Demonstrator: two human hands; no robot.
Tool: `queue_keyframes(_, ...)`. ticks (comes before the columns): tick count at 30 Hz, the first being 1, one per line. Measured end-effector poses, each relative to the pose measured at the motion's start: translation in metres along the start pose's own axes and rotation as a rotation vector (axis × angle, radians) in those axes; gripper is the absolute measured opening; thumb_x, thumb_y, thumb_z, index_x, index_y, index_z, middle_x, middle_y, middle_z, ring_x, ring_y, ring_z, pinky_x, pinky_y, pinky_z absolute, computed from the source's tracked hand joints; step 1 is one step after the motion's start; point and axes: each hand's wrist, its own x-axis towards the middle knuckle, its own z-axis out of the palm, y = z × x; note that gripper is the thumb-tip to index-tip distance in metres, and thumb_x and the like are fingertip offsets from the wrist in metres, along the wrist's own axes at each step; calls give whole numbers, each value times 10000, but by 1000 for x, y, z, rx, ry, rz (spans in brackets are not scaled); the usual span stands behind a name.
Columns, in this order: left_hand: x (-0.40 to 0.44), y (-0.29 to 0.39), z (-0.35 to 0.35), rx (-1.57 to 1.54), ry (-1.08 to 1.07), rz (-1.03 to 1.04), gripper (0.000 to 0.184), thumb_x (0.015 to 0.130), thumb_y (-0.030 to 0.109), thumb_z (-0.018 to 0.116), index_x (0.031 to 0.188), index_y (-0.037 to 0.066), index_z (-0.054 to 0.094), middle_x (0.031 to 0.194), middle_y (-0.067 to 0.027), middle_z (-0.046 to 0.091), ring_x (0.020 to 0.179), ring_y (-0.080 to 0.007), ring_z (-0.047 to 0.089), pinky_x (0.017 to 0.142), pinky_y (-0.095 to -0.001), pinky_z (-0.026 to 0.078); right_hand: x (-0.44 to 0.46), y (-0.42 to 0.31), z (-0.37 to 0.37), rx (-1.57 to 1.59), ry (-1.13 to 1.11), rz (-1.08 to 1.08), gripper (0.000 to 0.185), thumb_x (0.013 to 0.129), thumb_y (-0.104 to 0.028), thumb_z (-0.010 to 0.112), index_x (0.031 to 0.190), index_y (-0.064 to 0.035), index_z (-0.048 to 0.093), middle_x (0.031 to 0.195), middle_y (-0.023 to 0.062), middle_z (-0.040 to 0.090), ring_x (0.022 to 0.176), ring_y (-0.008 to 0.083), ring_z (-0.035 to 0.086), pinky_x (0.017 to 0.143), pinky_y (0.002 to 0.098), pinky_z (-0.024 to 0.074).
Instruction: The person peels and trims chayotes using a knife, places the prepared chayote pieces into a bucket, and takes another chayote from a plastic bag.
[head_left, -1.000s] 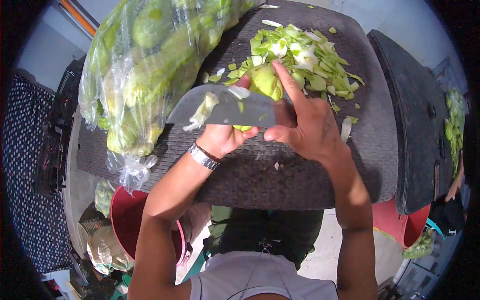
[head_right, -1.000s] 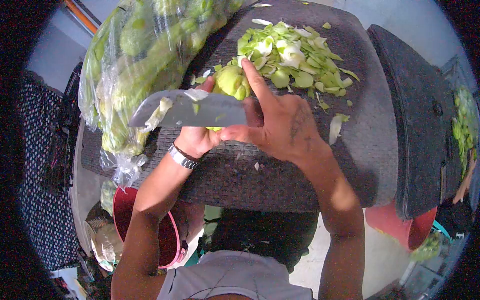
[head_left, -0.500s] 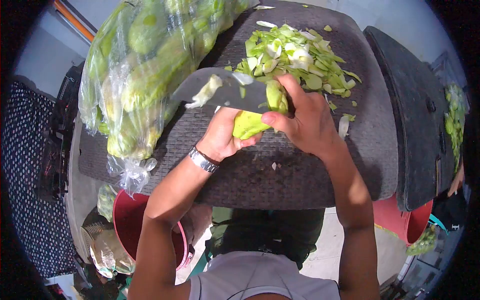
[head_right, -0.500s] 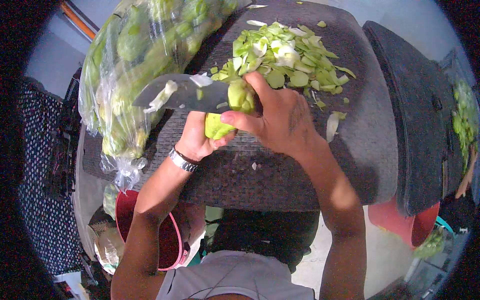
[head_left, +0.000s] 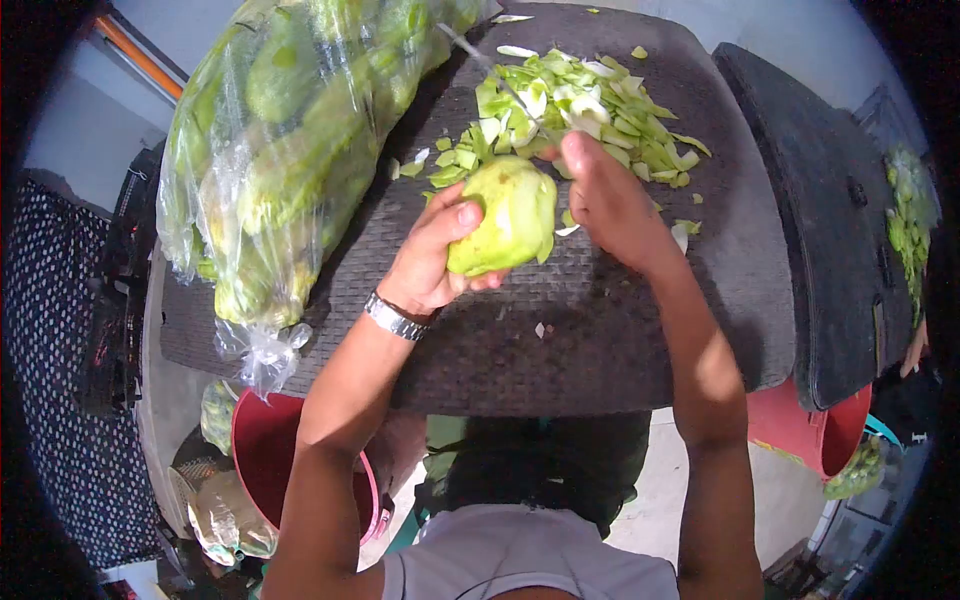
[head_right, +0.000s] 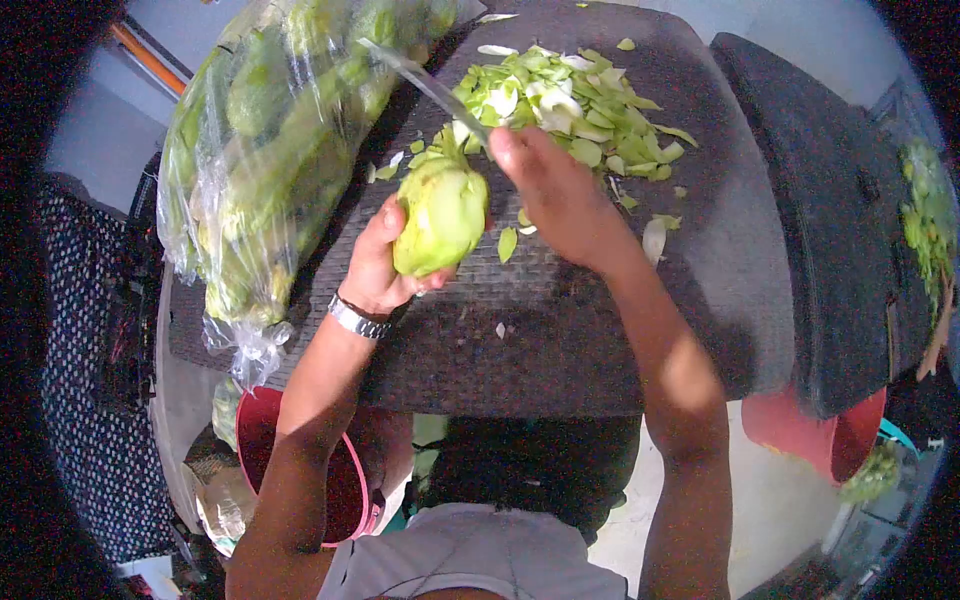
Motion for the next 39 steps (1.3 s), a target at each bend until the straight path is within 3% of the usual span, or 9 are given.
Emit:
queue_keyframes(6, 7, 13, 11, 415, 192, 188, 810, 651, 13, 959, 1327, 1, 514, 1117, -58, 678, 1041, -132, 662, 876, -301, 571, -1, 0, -5, -240, 83, 87, 800, 957, -703, 562, 1341, -2, 589, 968, 256, 717, 982, 363, 724, 887, 456, 530)
queue_keyframes(8, 9, 9, 10, 517, 231, 237, 815, 655, 7, 958, 1328, 4, 498, 1144, -47, 667, 1061, -127, 652, 875, -306, 575, -2, 3, -1, -188, 71, -59, 851, 911, -708, 634, 1387, -6, 567, 939, 263, 720, 971, 361, 736, 869, 445, 544)
queue_keyframes(11, 8, 7, 14, 624, 236, 286, 632, 692, 50, 948, 1219, 10, 601, 1096, -28, 699, 1034, -117, 659, 889, -317, 569, -10, 5, 7, -201, -8, -308, 675, 938, -476, 733, 1443, -72, 537, 814, 89, 639, 600, 132, 548, 595, 322, 467)
queue_keyframes(14, 6, 11, 16, 868, 201, 355, 360, 730, 121, 933, 1022, 37, 740, 1017, -25, 745, 972, -115, 683, 904, -340, 553, -14, 0, 12, -284, -2, -433, 859, 833, -516, 815, 1510, -101, 488, 842, 126, 657, 653, 182, 591, 644, 329, 493)
queue_keyframes(19, 2, 0, 5, 917, 197, 407, 311, 804, 176, 872, 1061, 58, 743, 1019, -13, 774, 1001, -154, 706, 1049, -370, 461, -21, -7, 12, -468, 33, -545, 944, 794, -542, 834, 1526, -83, 456, 923, 194, 693, 786, 317, 681, 752, 393, 536)
queue_keyframes(22, 1, -2, 2, 986, 248, 411, 371, 793, 191, 879, 1104, 56, 728, 1054, -15, 768, 1024, -160, 707, 1029, -369, 480, -16, 0, 16, -489, 47, -632, 928, 802, -544, 820, 1504, -57, 458, 953, 223, 702, 889, 392, 712, 816, 433, 541)
queue_keyframes(24, 2, -2, 1, 1057, 238, 396, 440, 773, 205, 892, 1141, 46, 711, 1075, -22, 758, 1018, -171, 709, 1009, -370, 499, -22, -6, 12, -479, -51, -458, 880, 818, -531, 804, 1468, -36, 478, 965, 241, 702, 941, 424, 716, 843, 454, 536)
queue_keyframes(33, -1, 3, 16, 1148, 299, 493, 664, 607, 228, 945, 1191, 57, 680, 1085, -76, 737, 973, -237, 723, 890, -361, 569, -9, 0, 6, -282, -111, -411, 692, 866, -625, 725, 1215, -39, 607, 788, 220, 681, 771, 393, 729, 702, 467, 562)
queue_keyframes(39, 1, 8, 17, 1365, 273, 554, 673, 583, 228, 967, 1172, 68, 684, 1084, -115, 748, 966, -281, 747, 872, -365, 581, -5, 5, 2, -261, -87, -383, 588, 935, -582, 677, 1196, -57, 638, 805, 186, 682, 768, 280, 710, 725, 399, 547)
